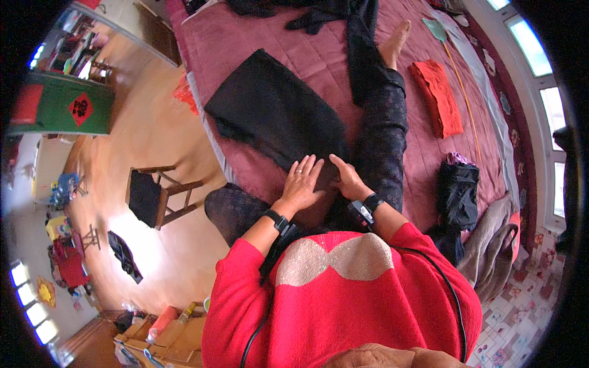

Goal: The person lies on a bed and folds several black garments by hand. They smooth and align each item, fold it into a compact rectangle, and place it on the bed. The process repeats for multiple pieces of clothing.

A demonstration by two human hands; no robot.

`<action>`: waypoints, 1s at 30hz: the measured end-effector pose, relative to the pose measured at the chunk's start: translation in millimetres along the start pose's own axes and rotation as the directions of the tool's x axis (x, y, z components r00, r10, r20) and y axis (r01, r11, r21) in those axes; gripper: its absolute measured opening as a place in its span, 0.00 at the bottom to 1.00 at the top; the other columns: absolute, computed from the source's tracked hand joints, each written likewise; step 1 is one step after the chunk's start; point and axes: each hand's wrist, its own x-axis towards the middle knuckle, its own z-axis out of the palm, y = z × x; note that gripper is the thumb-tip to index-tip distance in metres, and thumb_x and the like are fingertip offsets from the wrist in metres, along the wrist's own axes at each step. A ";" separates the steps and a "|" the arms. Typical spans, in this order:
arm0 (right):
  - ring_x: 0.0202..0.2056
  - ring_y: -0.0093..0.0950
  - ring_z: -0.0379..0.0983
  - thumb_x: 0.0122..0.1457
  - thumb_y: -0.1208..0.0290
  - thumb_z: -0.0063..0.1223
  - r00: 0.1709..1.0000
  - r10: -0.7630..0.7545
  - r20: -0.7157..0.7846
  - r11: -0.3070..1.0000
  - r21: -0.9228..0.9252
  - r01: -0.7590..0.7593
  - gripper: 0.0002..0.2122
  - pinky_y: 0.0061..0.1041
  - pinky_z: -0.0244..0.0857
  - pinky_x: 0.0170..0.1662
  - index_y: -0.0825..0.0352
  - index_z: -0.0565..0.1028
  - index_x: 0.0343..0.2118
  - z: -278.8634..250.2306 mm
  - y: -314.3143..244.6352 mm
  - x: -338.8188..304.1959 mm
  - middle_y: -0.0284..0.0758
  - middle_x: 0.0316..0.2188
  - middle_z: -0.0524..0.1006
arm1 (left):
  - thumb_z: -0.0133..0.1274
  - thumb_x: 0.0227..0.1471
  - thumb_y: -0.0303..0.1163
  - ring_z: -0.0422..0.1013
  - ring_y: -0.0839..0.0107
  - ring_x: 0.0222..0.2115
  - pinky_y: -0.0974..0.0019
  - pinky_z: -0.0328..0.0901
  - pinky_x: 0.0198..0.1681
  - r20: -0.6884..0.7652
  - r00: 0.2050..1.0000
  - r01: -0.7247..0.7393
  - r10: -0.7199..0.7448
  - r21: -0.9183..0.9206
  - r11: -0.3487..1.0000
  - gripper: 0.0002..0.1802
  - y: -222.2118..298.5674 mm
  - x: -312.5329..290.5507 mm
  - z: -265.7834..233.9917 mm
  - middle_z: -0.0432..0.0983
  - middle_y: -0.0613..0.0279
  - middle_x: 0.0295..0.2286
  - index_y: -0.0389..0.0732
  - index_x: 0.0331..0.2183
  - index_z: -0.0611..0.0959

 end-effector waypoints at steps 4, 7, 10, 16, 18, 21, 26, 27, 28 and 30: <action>0.32 0.24 0.70 0.60 0.51 0.55 0.982 -0.185 0.040 0.983 -0.012 0.185 0.19 0.28 0.62 0.33 0.65 0.77 0.39 1.6 4.8 -6.3 0.34 0.34 0.77 | 0.69 0.37 0.42 0.52 0.53 0.63 0.48 0.46 0.66 -0.020 0.999 0.049 -0.047 0.108 0.993 0.55 2.9 6.3 2.3 0.55 0.50 0.61 0.40 0.63 0.59; 0.32 0.26 0.70 0.58 0.47 0.56 0.983 -0.157 -0.091 0.972 -0.191 0.137 0.21 0.25 0.65 0.37 0.65 0.77 0.38 4.5 1.2 -17.6 0.31 0.31 0.74 | 0.72 0.32 0.41 0.54 0.55 0.62 0.48 0.47 0.65 0.041 0.998 0.041 -0.050 0.192 0.981 0.58 7.8 13.2 8.1 0.58 0.51 0.60 0.37 0.62 0.59; 0.35 0.27 0.71 0.61 0.49 0.54 0.963 -0.266 0.053 0.912 -0.308 0.269 0.20 0.30 0.68 0.43 0.67 0.73 0.34 3.2 -6.2 -35.2 0.32 0.30 0.71 | 0.71 0.31 0.40 0.58 0.58 0.60 0.49 0.51 0.63 -0.042 0.998 0.048 -0.038 0.269 0.962 0.54 9.2 16.4 11.9 0.62 0.54 0.57 0.40 0.60 0.63; 0.42 0.21 0.72 0.58 0.63 0.62 0.766 -0.641 0.039 0.661 -0.480 0.577 0.17 0.26 0.69 0.46 0.70 0.74 0.43 -8.9 -38.3 -60.5 0.32 0.37 0.77 | 0.68 0.30 0.30 0.63 0.59 0.55 0.52 0.55 0.61 -0.145 0.989 0.023 0.022 0.305 0.952 0.49 9.4 24.5 19.3 0.67 0.56 0.53 0.39 0.58 0.67; 0.43 0.34 0.76 0.55 0.67 0.60 0.351 -0.926 0.138 0.042 -0.887 0.460 0.14 0.33 0.68 0.49 0.66 0.76 0.43 -28.6 -56.8 -71.1 0.39 0.40 0.79 | 0.67 0.31 0.28 0.65 0.59 0.54 0.53 0.57 0.59 -0.108 0.994 0.020 0.017 0.338 0.941 0.47 8.7 26.6 19.6 0.69 0.55 0.50 0.38 0.56 0.68; 0.47 0.41 0.74 0.53 0.67 0.59 0.144 -0.966 0.214 -0.168 -0.945 0.280 0.18 0.38 0.67 0.52 0.65 0.75 0.46 -50.4 -77.1 -75.6 0.41 0.45 0.78 | 0.67 0.30 0.29 0.68 0.57 0.50 0.55 0.62 0.55 -0.079 0.997 -0.002 0.020 0.224 0.975 0.41 3.6 31.9 14.9 0.72 0.53 0.46 0.37 0.51 0.71; 0.61 0.42 0.60 0.56 0.62 0.57 0.343 -0.929 0.140 -0.132 -0.990 0.047 0.21 0.41 0.53 0.63 0.63 0.73 0.52 -61.3 -81.4 -60.9 0.40 0.58 0.69 | 0.64 0.34 0.31 0.73 0.55 0.38 0.55 0.68 0.43 -0.242 0.970 0.006 0.033 0.161 0.987 0.23 0.8 40.7 10.8 0.74 0.55 0.33 0.39 0.36 0.74; 0.62 0.41 0.58 0.57 0.61 0.56 0.365 -0.923 0.124 -0.125 -0.992 0.020 0.22 0.41 0.53 0.63 0.62 0.72 0.53 -62.3 -80.5 -58.1 0.38 0.60 0.67 | 0.63 0.35 0.31 0.74 0.55 0.34 0.55 0.69 0.40 -0.219 0.976 0.011 0.017 0.127 0.992 0.19 0.8 41.5 10.4 0.74 0.55 0.28 0.41 0.32 0.75; 0.63 0.41 0.57 0.57 0.61 0.56 0.319 -0.930 0.181 -0.173 -0.984 0.053 0.22 0.41 0.53 0.63 0.62 0.72 0.54 -62.6 -79.5 -56.0 0.38 0.60 0.67 | 0.62 0.37 0.33 0.75 0.54 0.35 0.54 0.69 0.40 -0.214 0.977 0.039 -0.012 0.126 0.991 0.18 1.2 42.7 9.5 0.75 0.55 0.30 0.40 0.32 0.75; 0.63 0.41 0.56 0.57 0.61 0.56 0.329 -0.926 0.183 -0.176 -0.983 0.052 0.22 0.42 0.53 0.63 0.62 0.71 0.54 -64.2 -78.7 -53.3 0.37 0.60 0.66 | 0.63 0.38 0.36 0.74 0.54 0.37 0.54 0.70 0.41 -0.240 0.965 0.118 -0.103 0.050 0.992 0.22 0.2 43.2 5.4 0.76 0.54 0.33 0.40 0.37 0.76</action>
